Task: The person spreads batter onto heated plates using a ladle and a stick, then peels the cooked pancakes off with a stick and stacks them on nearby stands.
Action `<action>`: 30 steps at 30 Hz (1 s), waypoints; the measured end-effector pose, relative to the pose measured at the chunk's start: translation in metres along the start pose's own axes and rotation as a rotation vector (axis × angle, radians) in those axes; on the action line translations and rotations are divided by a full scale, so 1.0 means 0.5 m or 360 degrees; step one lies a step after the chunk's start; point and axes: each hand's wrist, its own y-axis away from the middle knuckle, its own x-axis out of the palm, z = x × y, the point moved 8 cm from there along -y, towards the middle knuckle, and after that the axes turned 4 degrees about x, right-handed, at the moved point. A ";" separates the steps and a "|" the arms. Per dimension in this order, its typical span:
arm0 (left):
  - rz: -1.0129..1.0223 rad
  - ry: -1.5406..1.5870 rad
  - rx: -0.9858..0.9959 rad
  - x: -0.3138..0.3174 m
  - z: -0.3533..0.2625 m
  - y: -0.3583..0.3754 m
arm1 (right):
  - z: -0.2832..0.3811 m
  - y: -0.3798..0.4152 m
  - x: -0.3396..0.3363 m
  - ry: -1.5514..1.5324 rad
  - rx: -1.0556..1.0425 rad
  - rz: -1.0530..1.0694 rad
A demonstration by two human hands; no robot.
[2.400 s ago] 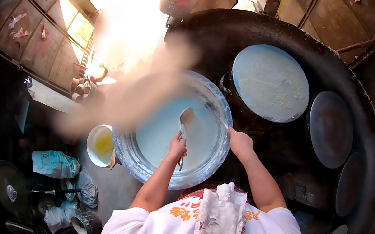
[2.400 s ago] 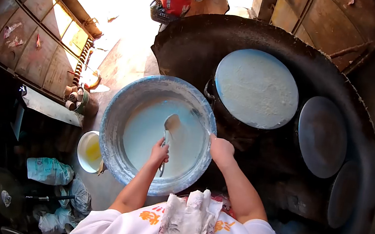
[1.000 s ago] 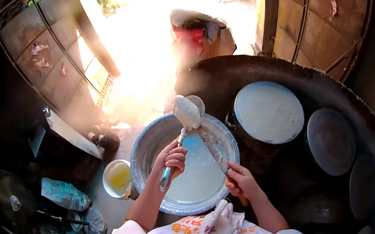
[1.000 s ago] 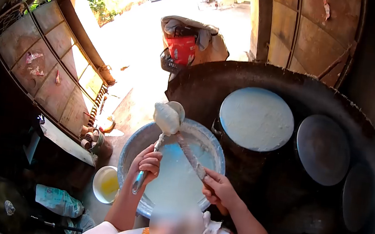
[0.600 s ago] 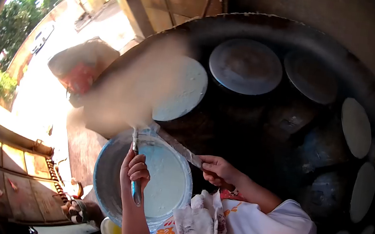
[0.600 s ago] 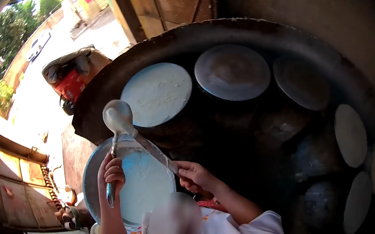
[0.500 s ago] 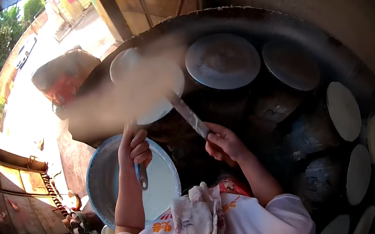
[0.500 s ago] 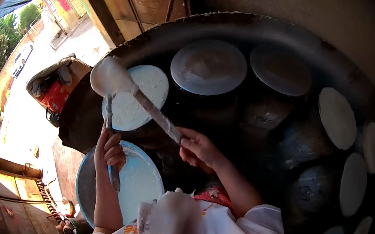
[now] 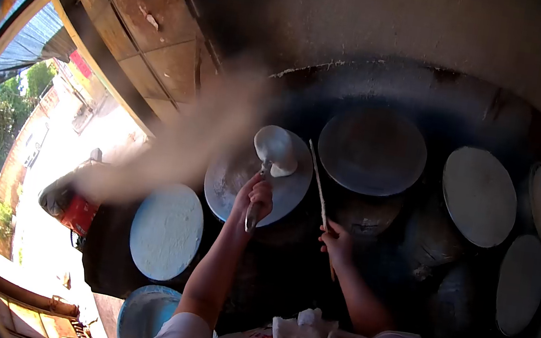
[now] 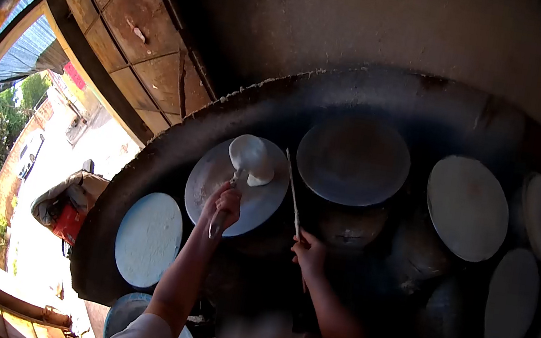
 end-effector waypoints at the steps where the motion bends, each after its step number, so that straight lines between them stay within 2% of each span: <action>1: -0.0066 -0.0097 0.0040 -0.019 -0.013 -0.022 | -0.008 -0.017 0.012 0.0017 0.0016 -0.0057; 3: -0.0301 -0.0625 0.0300 -0.049 -0.049 -0.040 | -0.035 -0.024 0.036 -0.0248 0.0032 -0.0113; 5: -0.0526 -0.1197 0.0430 -0.064 -0.072 -0.047 | -0.046 -0.033 0.059 -0.0188 -0.0109 -0.0142; 6: -0.0619 -0.1529 0.0435 -0.054 -0.083 -0.054 | -0.055 -0.045 0.069 -0.0094 -0.0030 -0.0167; 7: -0.0718 -0.1867 0.0438 -0.041 -0.101 -0.060 | -0.033 -0.060 0.071 0.0073 -0.0213 -0.0283; 9: -0.0823 -0.2089 0.0562 -0.035 -0.142 -0.078 | -0.012 -0.058 0.087 0.0422 -0.0521 -0.0506; 10: -0.0843 -0.2218 0.0623 -0.029 -0.162 -0.087 | -0.012 -0.055 0.090 0.0511 -0.0826 -0.0565; 11: -0.0868 -0.2345 0.0668 -0.025 -0.178 -0.084 | 0.006 -0.042 0.109 0.0655 -0.0856 -0.0538; 13: -0.0912 -0.2444 0.0735 -0.040 -0.234 -0.070 | 0.083 -0.024 0.130 0.0966 -0.0918 -0.0502; 14: -0.0876 -0.2494 0.0775 -0.032 -0.253 -0.085 | 0.086 -0.057 0.156 0.1103 -0.0843 -0.0366; 17: -0.0965 -0.2726 0.0932 -0.016 -0.294 -0.085 | 0.104 -0.144 0.170 0.1199 -0.1108 -0.0512; 19: -0.0902 -0.2836 0.0995 -0.004 -0.340 -0.053 | 0.150 -0.078 0.128 0.1491 -0.1014 -0.0598; 22: -0.0927 -0.2893 0.0939 0.000 -0.381 -0.019 | 0.126 -0.018 0.176 0.1448 -0.0943 -0.0372; 23: -0.0995 -0.2952 0.0942 0.000 -0.390 -0.013 | 0.101 -0.047 0.213 0.1457 -0.0954 -0.0369; 25: -0.1040 -0.3129 0.1031 -0.004 -0.416 -0.016 | 0.048 -0.174 0.263 0.1319 -0.0735 -0.0386; 27: -0.1116 -0.3317 0.1106 -0.001 -0.439 -0.019 | 0.155 -0.154 0.239 0.1420 -0.1162 -0.0521; 30: -0.1164 -0.3432 0.1115 0.023 -0.456 0.046 | 0.146 -0.079 0.201 0.1524 -0.1099 -0.0562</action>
